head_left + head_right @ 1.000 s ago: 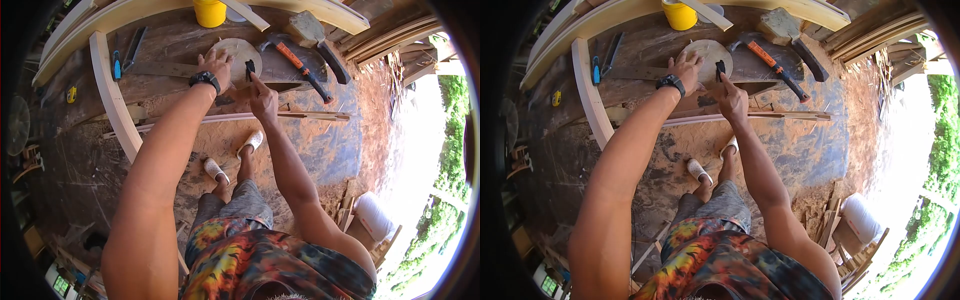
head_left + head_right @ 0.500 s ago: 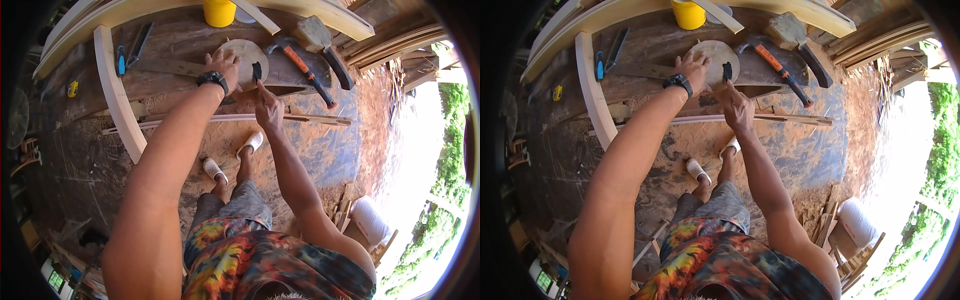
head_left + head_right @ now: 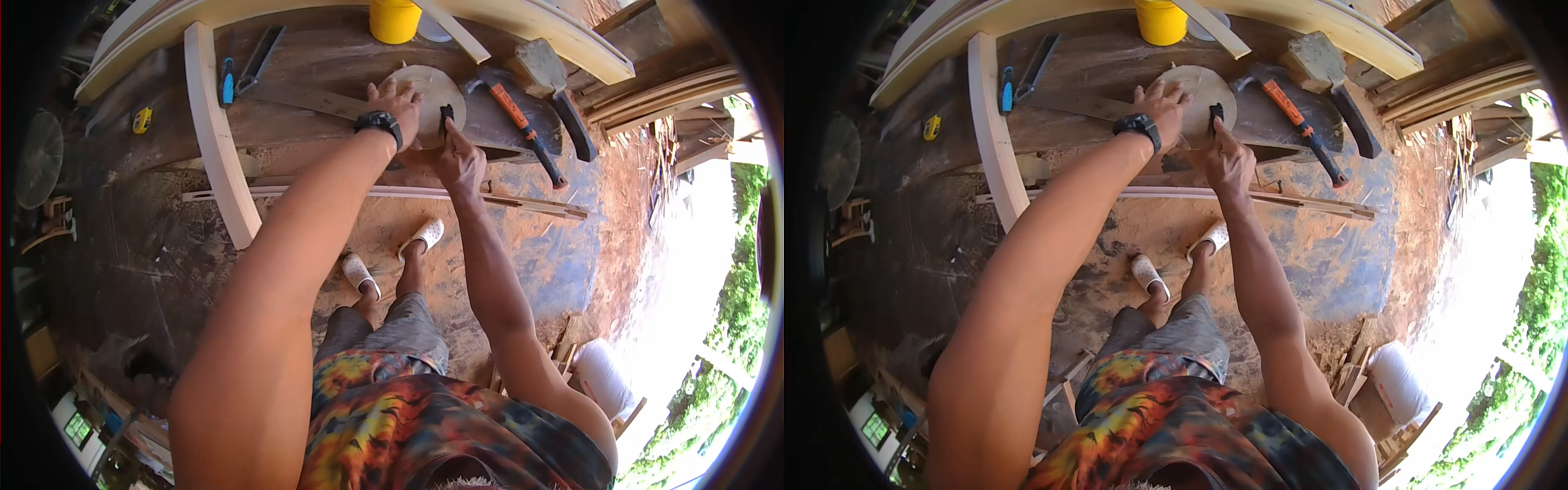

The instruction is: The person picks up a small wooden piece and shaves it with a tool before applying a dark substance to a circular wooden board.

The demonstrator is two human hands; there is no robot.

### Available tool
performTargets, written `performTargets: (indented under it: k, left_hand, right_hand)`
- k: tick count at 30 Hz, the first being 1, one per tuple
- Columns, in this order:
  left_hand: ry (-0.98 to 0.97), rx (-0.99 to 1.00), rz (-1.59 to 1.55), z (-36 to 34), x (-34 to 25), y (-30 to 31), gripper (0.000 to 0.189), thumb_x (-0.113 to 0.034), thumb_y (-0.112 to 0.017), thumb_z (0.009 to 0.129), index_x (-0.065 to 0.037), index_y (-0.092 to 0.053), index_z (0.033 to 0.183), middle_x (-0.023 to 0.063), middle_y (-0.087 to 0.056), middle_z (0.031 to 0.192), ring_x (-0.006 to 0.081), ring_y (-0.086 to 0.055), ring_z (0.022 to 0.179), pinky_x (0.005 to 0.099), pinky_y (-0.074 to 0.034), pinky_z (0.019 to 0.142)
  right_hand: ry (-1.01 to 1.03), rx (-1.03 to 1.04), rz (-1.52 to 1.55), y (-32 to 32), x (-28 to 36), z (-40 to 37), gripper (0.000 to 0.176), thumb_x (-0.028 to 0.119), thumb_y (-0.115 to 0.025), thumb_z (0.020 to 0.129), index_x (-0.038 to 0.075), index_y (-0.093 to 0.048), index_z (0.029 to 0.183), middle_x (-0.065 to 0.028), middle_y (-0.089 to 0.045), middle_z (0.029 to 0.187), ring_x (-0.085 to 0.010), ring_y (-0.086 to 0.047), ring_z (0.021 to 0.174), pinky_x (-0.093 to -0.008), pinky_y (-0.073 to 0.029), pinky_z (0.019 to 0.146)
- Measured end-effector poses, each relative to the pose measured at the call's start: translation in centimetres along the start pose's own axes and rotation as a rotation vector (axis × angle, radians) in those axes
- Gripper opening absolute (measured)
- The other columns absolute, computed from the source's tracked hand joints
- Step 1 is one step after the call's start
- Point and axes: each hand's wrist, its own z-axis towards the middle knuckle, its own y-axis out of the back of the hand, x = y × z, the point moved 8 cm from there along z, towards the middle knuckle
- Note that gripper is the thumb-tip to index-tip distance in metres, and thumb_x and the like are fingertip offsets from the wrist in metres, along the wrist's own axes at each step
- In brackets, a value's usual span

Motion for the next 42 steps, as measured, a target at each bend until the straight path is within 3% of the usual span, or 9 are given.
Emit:
performTargets:
  k: [3,6,7,9,11,19,28,33,42]
  left_hand:
    - [-0.008,-0.03,0.026,0.5,-0.2,-0.3,0.098,-0.05,-0.086,0.074,-0.021,-0.042,0.157,0.0051,-0.034,0.167,0.0349,-0.026,0.154,0.0672,-0.017,0.121]
    - [-0.005,-0.024,0.102,1.9,-0.3,-1.4,0.102,-0.063,-0.082,0.071,-0.024,-0.042,0.156,0.0068,-0.033,0.166,0.0378,-0.024,0.153,0.0744,-0.02,0.116]
    - [-0.016,-0.07,0.066,2.7,-0.2,-2.5,0.105,-0.066,-0.081,0.069,-0.026,-0.041,0.157,0.0061,-0.029,0.168,0.0384,-0.021,0.154,0.0748,-0.018,0.117]
    - [0.008,-0.018,-0.043,3.0,-0.3,-2.4,0.071,-0.051,-0.057,0.095,-0.025,-0.039,0.159,0.0053,-0.026,0.17,0.0369,-0.017,0.156,0.0748,-0.011,0.118]
    - [0.013,-0.011,-0.035,2.6,-0.1,-2.4,0.077,-0.051,-0.063,0.091,-0.024,-0.038,0.159,0.0058,-0.026,0.17,0.0381,-0.016,0.157,0.0742,-0.008,0.119]
    - [0.021,-0.038,-0.114,2.9,-0.3,-2.8,0.084,-0.05,-0.071,0.088,-0.022,-0.039,0.159,0.0069,-0.026,0.17,0.0401,-0.014,0.157,0.0723,-0.006,0.12]
    - [0.018,0.035,-0.102,0.6,-0.5,-0.7,0.063,-0.041,-0.054,0.1,-0.022,-0.04,0.159,0.0051,-0.025,0.171,0.038,-0.017,0.157,0.0714,-0.008,0.12]
    - [0.037,0.003,-0.068,1.8,-0.3,-1.6,0.091,-0.052,-0.077,0.083,-0.022,-0.038,0.16,0.0062,-0.024,0.171,0.0388,-0.016,0.157,0.0711,-0.009,0.121]
    - [0.015,0.031,-0.046,1.7,-0.6,-1.3,0.101,-0.054,-0.082,0.076,-0.02,-0.038,0.16,0.0073,-0.026,0.17,0.0389,-0.016,0.157,0.0702,-0.01,0.121]
  right_hand:
    - [-0.091,0.134,0.147,0.1,-1.2,-1.4,0.046,0.027,-0.055,0.096,0.001,-0.067,0.131,-0.0278,-0.072,0.105,-0.0367,-0.074,0.097,-0.0422,-0.055,0.084]
    - [0.184,0.056,0.206,-0.7,-3.5,-3.3,0.05,0.025,-0.054,0.093,-0.006,-0.066,0.13,-0.0262,-0.069,0.126,-0.0356,-0.07,0.115,-0.0415,-0.054,0.099]
    - [0.34,0.107,0.044,-1.5,-4.5,-2.9,0.047,0.027,-0.052,0.096,-0.005,-0.067,0.127,-0.0261,-0.069,0.126,-0.0364,-0.072,0.108,-0.0423,-0.057,0.092]
    - [0.626,-0.029,0.011,-1.7,-2.4,-0.5,0.039,0.021,-0.052,0.1,-0.003,-0.069,0.125,-0.0257,-0.071,0.12,-0.0374,-0.074,0.09,-0.0409,-0.06,0.075]
    - [0.039,0.054,0.068,-2.4,-3.2,1.8,0.034,0.017,-0.053,0.103,0.003,-0.069,0.13,-0.0199,-0.072,0.122,-0.0324,-0.074,0.101,-0.0378,-0.057,0.081]
    - [0.116,0.034,-0.032,-2.2,-3.3,1.2,0.033,0.011,-0.052,0.104,0.001,-0.068,0.131,-0.0256,-0.073,0.11,-0.0421,-0.072,0.087,-0.0442,-0.056,0.071]
    - [0.04,0.026,-0.019,-1.9,-2.8,1.4,0.033,0.014,-0.054,0.103,0.008,-0.07,0.13,-0.0215,-0.074,0.112,-0.0404,-0.073,0.092,-0.044,-0.056,0.072]
    - [0.156,-0.045,0.026,-1.6,-3.0,-0.6,0.031,0.016,-0.054,0.103,0.008,-0.072,0.127,-0.0208,-0.074,0.111,-0.0406,-0.073,0.088,-0.0453,-0.056,0.07]
    - [0.13,-0.034,0.019,-1.9,-2.5,1.0,0.029,0.01,-0.056,0.102,0.005,-0.072,0.126,-0.0239,-0.074,0.107,-0.0403,-0.074,0.086,-0.0429,-0.057,0.071]
